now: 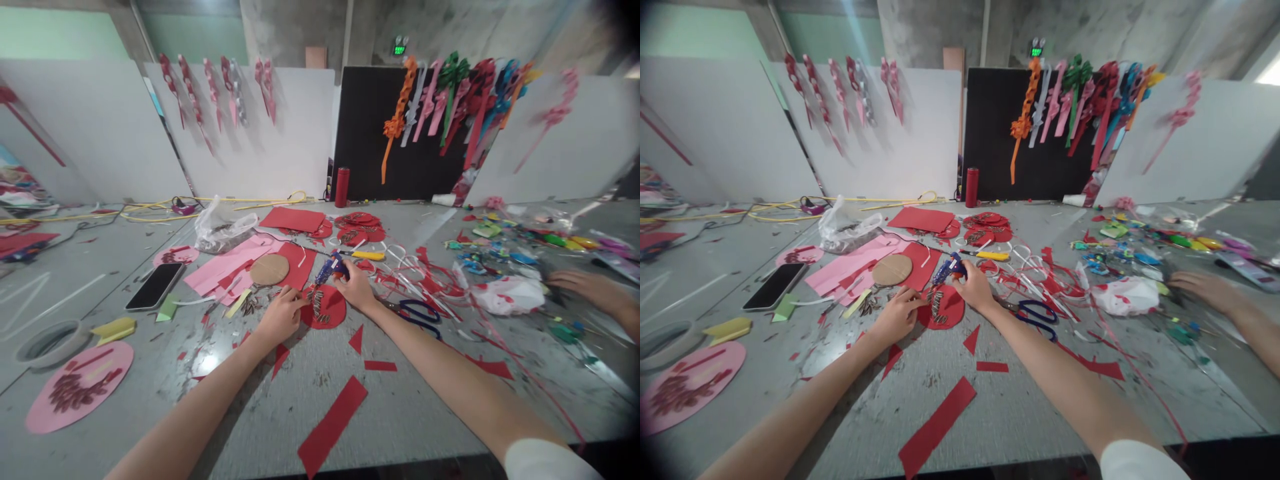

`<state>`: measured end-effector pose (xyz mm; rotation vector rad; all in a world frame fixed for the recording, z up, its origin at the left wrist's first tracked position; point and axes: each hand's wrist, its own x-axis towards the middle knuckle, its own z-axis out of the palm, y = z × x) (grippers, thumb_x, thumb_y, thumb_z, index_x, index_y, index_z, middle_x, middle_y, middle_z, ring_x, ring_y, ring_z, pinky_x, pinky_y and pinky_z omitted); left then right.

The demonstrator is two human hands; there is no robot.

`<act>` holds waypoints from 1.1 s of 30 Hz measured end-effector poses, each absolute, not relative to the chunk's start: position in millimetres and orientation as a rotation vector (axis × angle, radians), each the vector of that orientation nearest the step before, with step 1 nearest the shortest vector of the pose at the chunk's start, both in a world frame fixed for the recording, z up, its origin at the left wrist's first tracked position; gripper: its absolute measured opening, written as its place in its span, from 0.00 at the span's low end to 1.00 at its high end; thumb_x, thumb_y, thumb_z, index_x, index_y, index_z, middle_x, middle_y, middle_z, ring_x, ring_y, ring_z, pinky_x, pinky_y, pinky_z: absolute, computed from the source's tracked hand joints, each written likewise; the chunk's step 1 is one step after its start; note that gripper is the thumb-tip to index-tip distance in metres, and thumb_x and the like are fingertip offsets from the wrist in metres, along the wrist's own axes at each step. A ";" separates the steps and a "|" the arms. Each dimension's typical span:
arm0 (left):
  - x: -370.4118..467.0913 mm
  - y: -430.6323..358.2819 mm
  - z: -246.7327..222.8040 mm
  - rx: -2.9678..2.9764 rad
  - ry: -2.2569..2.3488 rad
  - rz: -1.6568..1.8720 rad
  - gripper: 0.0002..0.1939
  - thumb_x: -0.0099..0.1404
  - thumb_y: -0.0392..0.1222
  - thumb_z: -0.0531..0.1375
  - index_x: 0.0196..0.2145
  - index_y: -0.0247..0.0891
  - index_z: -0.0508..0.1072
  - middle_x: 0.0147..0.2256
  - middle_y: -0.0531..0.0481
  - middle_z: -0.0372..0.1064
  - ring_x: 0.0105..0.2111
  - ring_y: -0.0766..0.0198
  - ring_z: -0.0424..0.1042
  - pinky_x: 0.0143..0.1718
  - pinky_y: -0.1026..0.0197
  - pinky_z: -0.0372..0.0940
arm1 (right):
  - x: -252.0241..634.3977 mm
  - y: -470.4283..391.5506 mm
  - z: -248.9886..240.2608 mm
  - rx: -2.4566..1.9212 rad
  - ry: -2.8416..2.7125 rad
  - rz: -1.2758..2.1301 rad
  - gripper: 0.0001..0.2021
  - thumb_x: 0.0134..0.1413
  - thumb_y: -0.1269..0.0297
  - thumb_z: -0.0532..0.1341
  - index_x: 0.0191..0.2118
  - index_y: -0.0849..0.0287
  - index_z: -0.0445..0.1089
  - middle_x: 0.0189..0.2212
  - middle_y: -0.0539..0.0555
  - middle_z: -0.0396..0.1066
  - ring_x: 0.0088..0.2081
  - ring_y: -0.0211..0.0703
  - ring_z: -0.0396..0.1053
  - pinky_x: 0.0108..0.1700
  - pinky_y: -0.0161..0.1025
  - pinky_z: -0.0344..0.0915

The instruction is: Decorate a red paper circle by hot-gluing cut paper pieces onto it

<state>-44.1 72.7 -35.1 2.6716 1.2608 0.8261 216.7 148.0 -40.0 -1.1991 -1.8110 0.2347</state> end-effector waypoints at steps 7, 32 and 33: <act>-43.7 70.9 -33.1 2.614 1.266 0.945 0.25 0.64 0.23 0.52 0.51 0.39 0.79 0.44 0.41 0.72 0.47 0.52 0.68 0.51 0.49 0.70 | 217.3 149.1 -42.6 -1.206 -1.821 0.217 0.15 0.60 0.58 0.63 0.50 0.55 0.70 0.40 0.55 0.77 0.39 0.50 0.74 0.46 0.45 0.70; -56.7 78.8 -33.4 2.468 1.387 1.180 0.19 0.62 0.23 0.52 0.42 0.37 0.78 0.39 0.44 0.73 0.46 0.52 0.69 0.51 0.50 0.68 | 217.8 171.2 -51.2 -1.392 -1.827 0.168 0.22 0.66 0.53 0.64 0.57 0.60 0.62 0.56 0.69 0.70 0.59 0.59 0.69 0.61 0.54 0.66; -57.3 79.0 -33.3 2.462 1.393 1.181 0.20 0.61 0.23 0.52 0.42 0.37 0.78 0.39 0.44 0.73 0.46 0.52 0.69 0.51 0.50 0.68 | 218.4 173.3 -51.0 -1.417 -1.834 0.162 0.22 0.65 0.53 0.64 0.56 0.61 0.62 0.56 0.70 0.70 0.60 0.59 0.68 0.62 0.54 0.65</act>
